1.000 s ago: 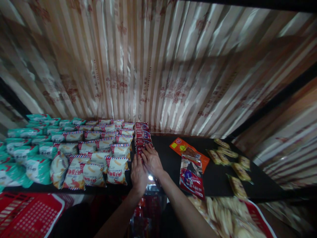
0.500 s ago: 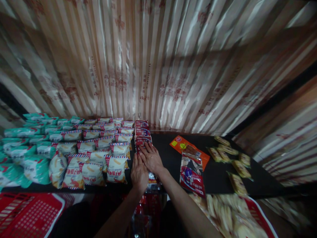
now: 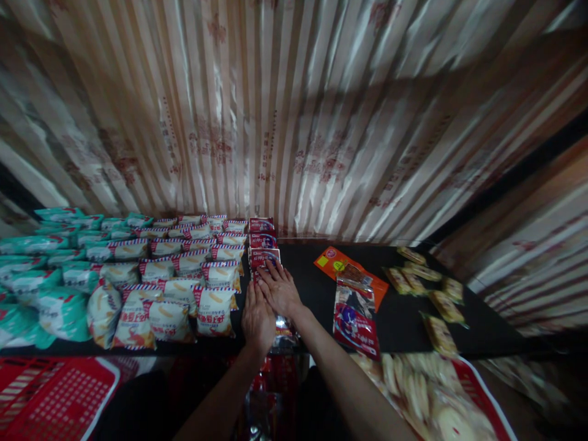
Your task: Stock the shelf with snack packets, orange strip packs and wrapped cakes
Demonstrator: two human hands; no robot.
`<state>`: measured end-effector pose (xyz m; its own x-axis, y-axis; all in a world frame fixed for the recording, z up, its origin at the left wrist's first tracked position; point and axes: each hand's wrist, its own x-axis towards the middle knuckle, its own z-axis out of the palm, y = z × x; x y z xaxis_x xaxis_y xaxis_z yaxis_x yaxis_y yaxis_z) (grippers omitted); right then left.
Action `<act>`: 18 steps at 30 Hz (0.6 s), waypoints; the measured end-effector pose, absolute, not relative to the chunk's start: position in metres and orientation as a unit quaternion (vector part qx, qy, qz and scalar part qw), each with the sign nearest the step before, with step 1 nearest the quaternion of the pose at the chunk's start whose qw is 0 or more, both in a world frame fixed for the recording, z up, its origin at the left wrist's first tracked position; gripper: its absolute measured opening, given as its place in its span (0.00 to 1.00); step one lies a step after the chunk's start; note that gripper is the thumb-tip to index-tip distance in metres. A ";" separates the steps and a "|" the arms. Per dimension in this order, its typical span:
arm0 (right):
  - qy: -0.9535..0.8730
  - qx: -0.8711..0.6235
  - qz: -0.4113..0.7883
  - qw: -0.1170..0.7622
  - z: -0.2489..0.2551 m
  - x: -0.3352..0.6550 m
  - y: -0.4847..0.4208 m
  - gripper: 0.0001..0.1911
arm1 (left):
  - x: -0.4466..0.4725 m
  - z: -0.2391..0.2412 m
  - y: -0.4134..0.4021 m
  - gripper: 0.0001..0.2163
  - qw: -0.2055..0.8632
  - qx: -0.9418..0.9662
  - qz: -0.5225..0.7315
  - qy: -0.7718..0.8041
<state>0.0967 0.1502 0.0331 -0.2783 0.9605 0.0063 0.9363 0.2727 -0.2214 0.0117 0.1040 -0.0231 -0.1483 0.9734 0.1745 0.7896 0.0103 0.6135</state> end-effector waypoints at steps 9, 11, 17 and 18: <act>-0.787 -0.604 0.105 0.065 0.036 0.096 0.150 0.24 | 0.012 -0.016 0.104 0.23 0.158 0.635 0.269 0.707; -0.787 -0.603 0.107 0.069 0.035 0.096 0.149 0.24 | 0.013 -0.017 0.104 0.23 0.152 0.635 0.272 0.707; -0.787 -0.605 0.095 0.072 0.031 0.096 0.149 0.24 | 0.013 -0.025 0.103 0.23 0.135 0.640 0.291 0.698; -0.787 -0.606 0.093 0.073 0.030 0.096 0.148 0.24 | 0.013 -0.025 0.103 0.24 0.129 0.644 0.293 0.695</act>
<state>0.0963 0.1483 0.0304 -0.2560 0.9667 0.0026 0.9396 0.2494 -0.2344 0.0131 0.1028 -0.0254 -0.1383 0.9707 0.1966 0.8192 0.0006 0.5735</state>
